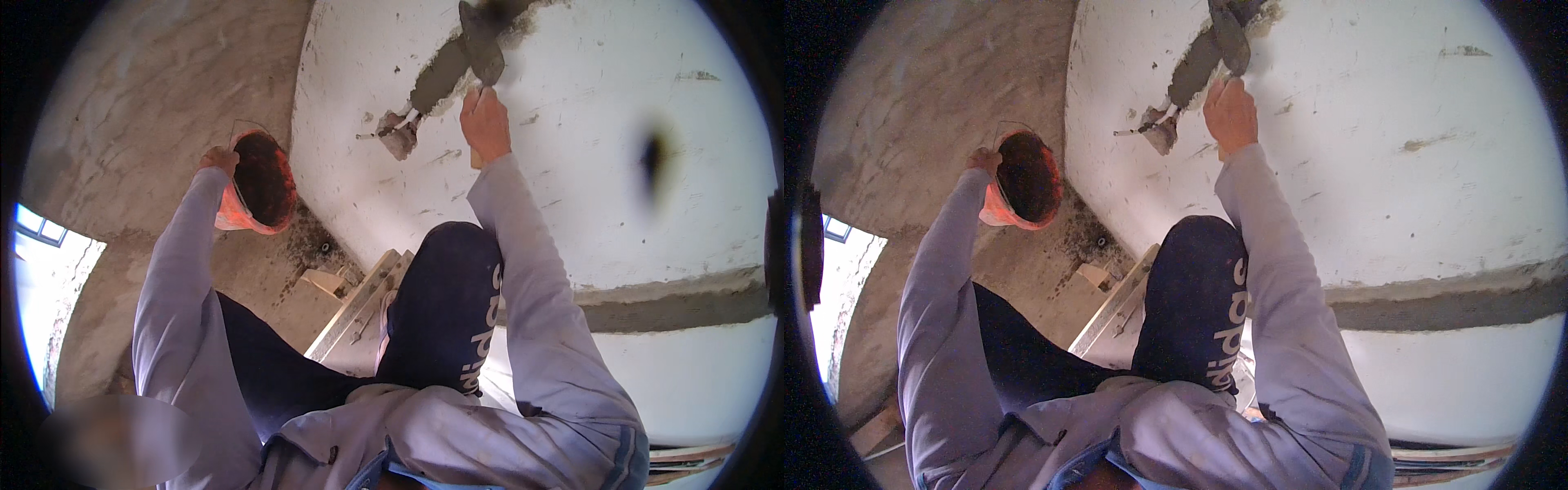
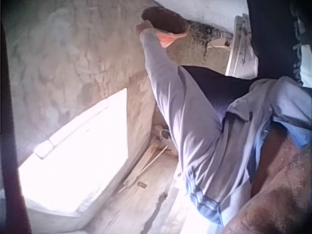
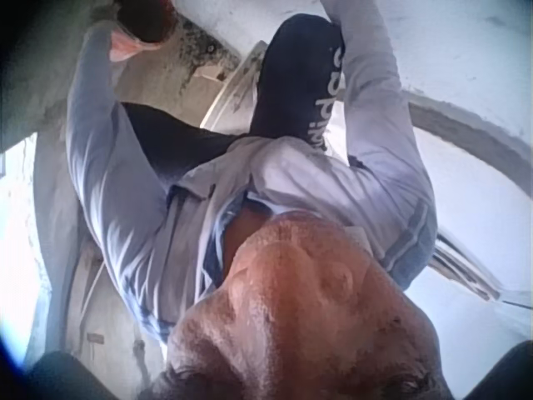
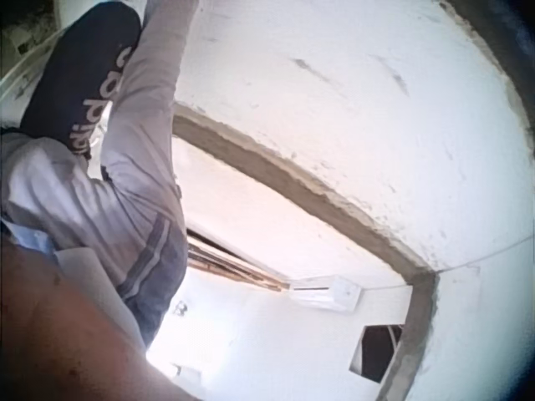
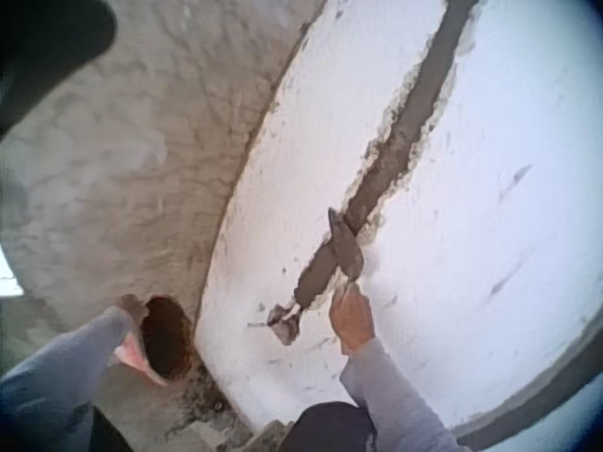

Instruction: The person applies plaster to a channel in a wall using a trowel, scooping material from a bucket and smoothing it into the gap.

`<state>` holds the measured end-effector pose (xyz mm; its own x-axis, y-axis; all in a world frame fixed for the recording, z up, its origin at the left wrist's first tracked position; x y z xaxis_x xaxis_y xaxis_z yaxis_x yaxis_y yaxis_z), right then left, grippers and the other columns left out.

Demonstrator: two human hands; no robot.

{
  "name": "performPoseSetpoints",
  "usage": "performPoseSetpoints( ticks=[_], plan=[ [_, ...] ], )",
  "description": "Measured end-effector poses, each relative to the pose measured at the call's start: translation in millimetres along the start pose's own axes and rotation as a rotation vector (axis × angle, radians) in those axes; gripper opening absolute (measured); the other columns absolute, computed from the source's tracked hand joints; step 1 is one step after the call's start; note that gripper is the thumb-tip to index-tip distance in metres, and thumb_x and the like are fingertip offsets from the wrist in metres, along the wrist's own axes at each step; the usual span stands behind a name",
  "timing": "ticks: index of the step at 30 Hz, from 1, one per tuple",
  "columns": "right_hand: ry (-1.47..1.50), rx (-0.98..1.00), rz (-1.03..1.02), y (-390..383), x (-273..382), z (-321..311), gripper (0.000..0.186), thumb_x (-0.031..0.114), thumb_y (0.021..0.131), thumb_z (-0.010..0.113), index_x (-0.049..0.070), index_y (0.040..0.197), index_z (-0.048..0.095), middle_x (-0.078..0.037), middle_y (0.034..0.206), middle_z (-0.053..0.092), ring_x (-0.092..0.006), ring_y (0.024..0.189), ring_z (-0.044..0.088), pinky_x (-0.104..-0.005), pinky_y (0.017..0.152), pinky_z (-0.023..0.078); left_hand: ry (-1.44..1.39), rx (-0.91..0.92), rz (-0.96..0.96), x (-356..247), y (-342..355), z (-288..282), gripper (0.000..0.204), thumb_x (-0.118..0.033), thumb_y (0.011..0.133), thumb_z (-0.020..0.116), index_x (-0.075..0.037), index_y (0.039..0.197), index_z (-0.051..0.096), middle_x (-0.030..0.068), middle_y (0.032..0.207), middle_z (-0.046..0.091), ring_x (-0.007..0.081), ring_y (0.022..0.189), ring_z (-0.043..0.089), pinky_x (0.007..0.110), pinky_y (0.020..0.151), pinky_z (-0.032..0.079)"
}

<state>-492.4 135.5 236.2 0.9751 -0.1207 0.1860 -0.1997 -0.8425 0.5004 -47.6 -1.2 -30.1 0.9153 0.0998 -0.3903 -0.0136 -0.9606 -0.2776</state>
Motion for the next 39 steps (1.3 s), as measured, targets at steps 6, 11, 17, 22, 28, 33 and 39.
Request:
performPoseSetpoints(
  ticks=[6, 11, 17, 22, 28, 33, 39],
  plan=[
    [-0.132, 0.214, -0.040, -26, -53, 70, 0.036, 0.031, 0.094, 0.041, -0.003, 0.093, 0.053, -0.030, 0.089, 0.061, -0.0473, 0.083, 0.060, -0.0561, 0.076, 0.047, 0.097, 0.062, 0.058, -9, 15, 0, 0.052, -0.040, 0.082, 0.050, -0.001, 0.114, 0.060, 0.0223, 0.126, 0.054, 0.0373, 0.117, 0.052, 0.043, 0.096, 0.044],
    [0.068, 0.165, 0.063, -20, -1, 33, 0.040, 0.033, 0.093, 0.040, -0.004, 0.096, 0.054, -0.035, 0.089, 0.060, -0.0483, 0.090, 0.059, -0.0573, 0.083, 0.045, 0.253, -0.019, 0.107, 13, -9, -4, 0.055, -0.042, 0.081, 0.051, -0.003, 0.119, 0.057, 0.0230, 0.123, 0.055, 0.0364, 0.118, 0.052, 0.041, 0.098, 0.042],
    [-0.024, 0.280, -0.008, -49, -19, 71, 0.036, 0.030, 0.093, 0.043, -0.005, 0.093, 0.053, -0.032, 0.089, 0.061, -0.0474, 0.087, 0.061, -0.0536, 0.076, 0.049, 0.243, 0.000, 0.005, 31, 18, 6, 0.055, -0.043, 0.081, 0.050, -0.006, 0.121, 0.056, 0.0223, 0.124, 0.054, 0.0365, 0.118, 0.051, 0.042, 0.099, 0.041],
    [-0.066, 0.365, -0.023, -51, -18, 70, 0.037, 0.029, 0.093, 0.043, -0.006, 0.092, 0.056, -0.029, 0.091, 0.062, -0.0471, 0.087, 0.061, -0.0530, 0.077, 0.049, 0.351, 0.031, 0.087, 8, -1, 4, 0.054, -0.040, 0.081, 0.050, -0.005, 0.121, 0.055, 0.0206, 0.130, 0.050, 0.0377, 0.119, 0.050, 0.042, 0.100, 0.041],
    [-0.009, 0.276, 0.031, -51, -42, 76, 0.038, 0.032, 0.090, 0.045, -0.004, 0.089, 0.060, -0.030, 0.094, 0.062, -0.0472, 0.089, 0.060, -0.0529, 0.081, 0.048, 0.369, 0.173, 0.070, -13, 7, -6, 0.054, -0.040, 0.080, 0.049, -0.007, 0.123, 0.053, 0.0182, 0.137, 0.044, 0.0371, 0.124, 0.045, 0.043, 0.102, 0.039],
    [0.314, 0.568, 0.249, -62, -44, 93, 0.035, 0.031, 0.088, 0.053, -0.004, 0.090, 0.058, -0.023, 0.081, 0.063, -0.0364, 0.069, 0.064, -0.0475, 0.061, 0.052, 0.167, -0.106, -0.066, 36, 36, 21, 0.057, -0.040, 0.077, 0.053, -0.004, 0.121, 0.054, 0.0203, 0.130, 0.050, 0.0383, 0.119, 0.050, 0.043, 0.099, 0.042],
    [0.677, 0.529, 0.493, -50, -25, 38, 0.025, 0.023, 0.086, 0.064, 0.000, 0.087, 0.055, -0.007, 0.068, 0.055, -0.0138, 0.049, 0.055, -0.0303, 0.036, 0.045, 0.150, -0.002, -0.002, 41, 45, 31, 0.059, -0.037, 0.073, 0.058, -0.003, 0.122, 0.053, 0.0237, 0.124, 0.054, 0.0386, 0.117, 0.053, 0.043, 0.098, 0.043]
  ],
)
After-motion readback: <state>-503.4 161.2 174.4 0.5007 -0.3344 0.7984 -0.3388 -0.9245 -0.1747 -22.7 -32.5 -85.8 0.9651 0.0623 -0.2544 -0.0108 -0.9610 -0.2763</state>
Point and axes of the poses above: each hand's wrist, its own y-axis towards the middle knuckle, its own z-axis out of the palm, x = y × z, the point moved 2 cm from there along y, towards the middle knuckle
